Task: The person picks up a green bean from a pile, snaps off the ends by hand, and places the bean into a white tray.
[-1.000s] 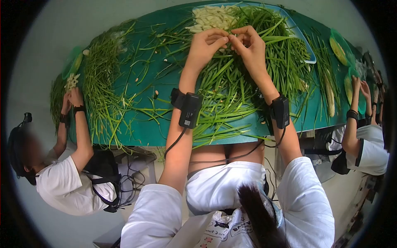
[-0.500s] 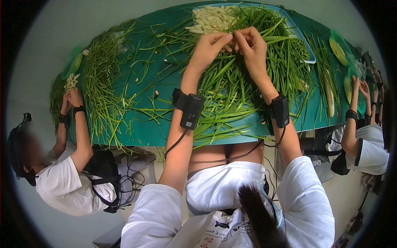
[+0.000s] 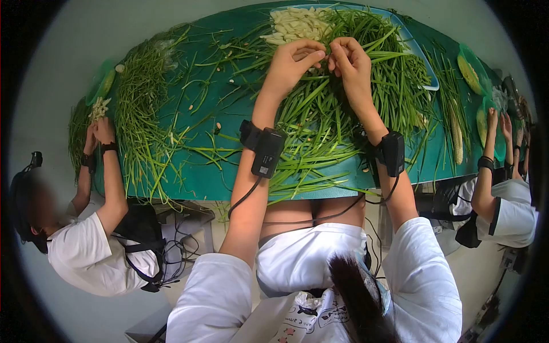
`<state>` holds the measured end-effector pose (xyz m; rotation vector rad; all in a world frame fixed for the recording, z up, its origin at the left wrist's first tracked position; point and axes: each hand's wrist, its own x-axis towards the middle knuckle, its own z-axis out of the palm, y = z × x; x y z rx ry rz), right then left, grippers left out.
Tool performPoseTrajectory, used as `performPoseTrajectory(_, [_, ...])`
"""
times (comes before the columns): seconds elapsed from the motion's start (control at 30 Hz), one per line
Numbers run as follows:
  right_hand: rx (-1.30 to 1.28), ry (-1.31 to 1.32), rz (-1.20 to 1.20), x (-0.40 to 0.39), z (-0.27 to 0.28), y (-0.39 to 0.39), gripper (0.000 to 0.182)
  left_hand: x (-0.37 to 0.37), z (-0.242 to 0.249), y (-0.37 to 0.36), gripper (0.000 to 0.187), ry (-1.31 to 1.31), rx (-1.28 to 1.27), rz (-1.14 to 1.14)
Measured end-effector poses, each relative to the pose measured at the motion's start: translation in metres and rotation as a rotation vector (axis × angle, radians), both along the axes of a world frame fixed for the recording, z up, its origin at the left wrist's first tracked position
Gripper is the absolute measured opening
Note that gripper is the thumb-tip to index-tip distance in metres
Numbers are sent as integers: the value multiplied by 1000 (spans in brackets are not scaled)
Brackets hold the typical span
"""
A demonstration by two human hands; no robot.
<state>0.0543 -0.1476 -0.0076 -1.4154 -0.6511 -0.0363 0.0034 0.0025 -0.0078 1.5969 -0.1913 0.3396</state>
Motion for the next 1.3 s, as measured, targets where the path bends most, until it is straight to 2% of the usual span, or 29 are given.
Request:
performPoseTrajectory(0.3, [15, 19, 42, 2, -1, -1, 16, 2, -1, 1, 22, -19, -14, -39])
performPoseTrajectory(0.4, [33, 22, 60, 2, -1, -1, 16, 0, 1, -1, 22, -14, 9, -26])
performPoseTrajectory(0.47, [23, 39, 79, 2, 2, -2, 17, -1, 3, -3, 15, -25, -45, -5])
performPoseTrajectory(0.6, [23, 76, 136, 0, 1, -1, 18, 5, -3, -1, 16, -75, -52, 62])
performPoseTrajectory(0.67, [33, 80, 146, -2, 2, 1, 18, 12, -14, 6, 23, -180, 229, 278])
performPoseTrajectory(0.8, [67, 95, 144, -4, 3, 0, 17, 3, -1, 2, 19, -121, 287, 269])
performPoseTrajectory(0.87, [59, 90, 135, -2, 2, 0, 17, 2, 0, -3, 16, -84, 118, 227])
performPoseTrajectory(1.0, [86, 83, 164, -2, 1, 0, 15, 3, -2, -3, 19, -109, 68, 189])
performPoseTrajectory(1.07, [77, 73, 154, -3, 2, 0, 15, 5, -4, -5, 15, -164, -34, 215])
performPoseTrajectory(1.2, [57, 46, 119, -3, 0, 1, 15, 2, -1, -7, 15, -149, -51, 260])
performPoseTrajectory(1.3, [59, 38, 116, -3, 1, 1, 15, -1, 1, -9, 22, -83, -24, 250])
